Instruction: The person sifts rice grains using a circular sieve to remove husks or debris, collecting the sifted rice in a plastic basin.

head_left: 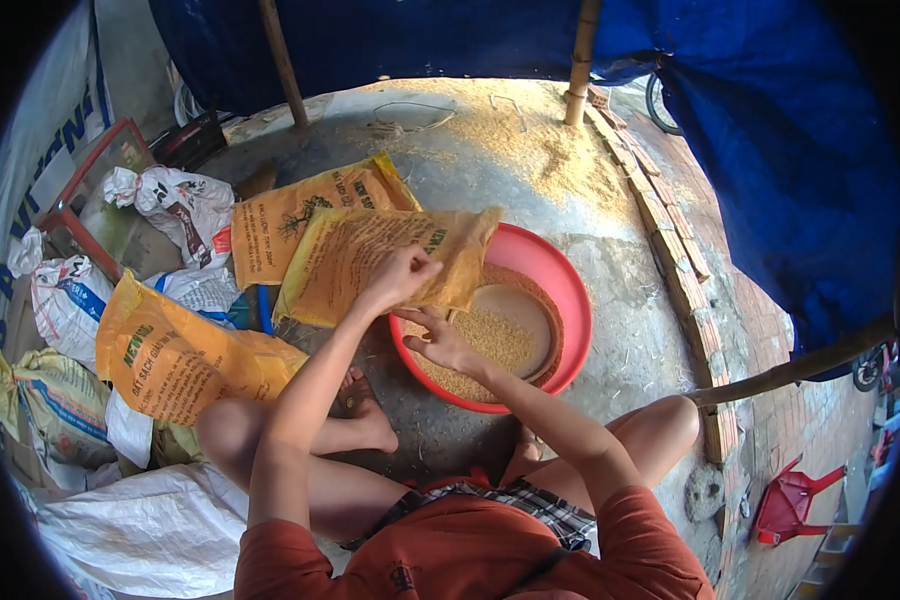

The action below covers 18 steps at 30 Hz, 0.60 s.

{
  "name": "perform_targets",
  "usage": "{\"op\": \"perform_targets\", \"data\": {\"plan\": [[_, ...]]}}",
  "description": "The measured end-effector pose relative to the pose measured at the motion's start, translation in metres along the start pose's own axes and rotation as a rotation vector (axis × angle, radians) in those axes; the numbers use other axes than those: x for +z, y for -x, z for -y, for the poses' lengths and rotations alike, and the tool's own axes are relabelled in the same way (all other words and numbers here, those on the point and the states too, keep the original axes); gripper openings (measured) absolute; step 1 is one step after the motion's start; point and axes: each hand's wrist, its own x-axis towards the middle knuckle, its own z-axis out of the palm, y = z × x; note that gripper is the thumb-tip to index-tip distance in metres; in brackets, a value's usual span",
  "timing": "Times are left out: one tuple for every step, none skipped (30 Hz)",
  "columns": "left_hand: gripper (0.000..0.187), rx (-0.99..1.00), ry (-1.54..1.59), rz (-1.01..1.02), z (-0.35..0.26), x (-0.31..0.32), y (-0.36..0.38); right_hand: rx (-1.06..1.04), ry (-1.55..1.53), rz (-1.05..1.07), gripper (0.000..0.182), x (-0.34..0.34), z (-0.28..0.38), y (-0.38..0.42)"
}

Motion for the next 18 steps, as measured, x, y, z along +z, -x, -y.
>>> {"op": "perform_targets", "data": {"plan": [[0.034,0.003,0.002,0.007,-0.013,0.008,0.003,0.033,-0.005,-0.003,0.052,-0.003,-0.001,0.003],[0.044,-0.04,-0.063,0.06,-0.029,0.018,0.007,0.064,-0.008,-0.006,0.052,-0.005,-0.001,0.004],[0.054,-0.08,-0.128,0.111,-0.039,0.024,0.011,0.095,-0.062,-0.027,0.051,0.0,-0.008,0.007],[0.054,-0.069,-0.127,0.115,-0.028,0.039,0.013,0.094,-0.057,-0.038,0.051,0.001,0.006,0.01],[0.057,0.114,-0.279,0.028,-0.008,0.062,0.013,0.17,-0.031,0.013,0.052,0.001,0.021,0.015],[0.061,0.297,-0.428,-0.061,-0.009,0.07,0.014,0.248,-0.007,0.063,0.053,0.001,0.03,0.019],[0.047,0.3,-0.483,0.021,-0.006,0.07,0.013,0.213,0.081,-0.006,0.053,0.005,0.025,0.021],[0.047,0.311,-0.482,0.026,-0.004,0.069,0.008,0.214,0.081,-0.018,0.053,0.006,0.015,0.024],[0.048,0.054,-0.495,0.212,-0.006,0.065,0.002,0.17,0.044,-0.021,0.051,0.005,0.002,0.026],[0.048,-0.067,-0.501,0.311,-0.009,0.061,0.001,0.126,0.005,-0.027,0.05,0.004,-0.006,0.026],[0.048,-0.188,-0.516,0.409,-0.012,0.056,-0.001,0.11,-0.041,-0.025,0.044,-0.002,-0.015,0.03],[0.048,-0.223,-0.48,0.433,-0.017,0.05,0.004,0.111,-0.048,-0.051,0.044,-0.01,-0.021,0.034],[0.049,-0.256,-0.444,0.456,-0.019,0.047,0.008,0.257,-0.295,-0.035,0.043,-0.02,-0.026,0.038],[0.049,-0.237,-0.453,0.469,-0.009,0.052,0.011,0.394,-0.544,-0.015,0.042,-0.029,-0.034,0.041],[0.049,-0.128,-0.431,0.407,0.009,0.061,0.015,0.409,-0.672,-0.081,0.031,-0.033,-0.049,0.042],[0.05,-0.021,-0.405,0.341,0.024,0.068,0.017,0.401,-0.673,-0.097,0.031,-0.037,-0.057,0.04],[0.058,0.038,-0.481,0.397,0.031,0.071,0.018,0.397,-0.908,-0.17,0.028,-0.04,-0.062,0.038],[0.058,0.046,-0.483,0.399,0.025,0.07,0.019,0.389,-1.142,-0.239,0.024,-0.043,-0.063,0.037]]}}
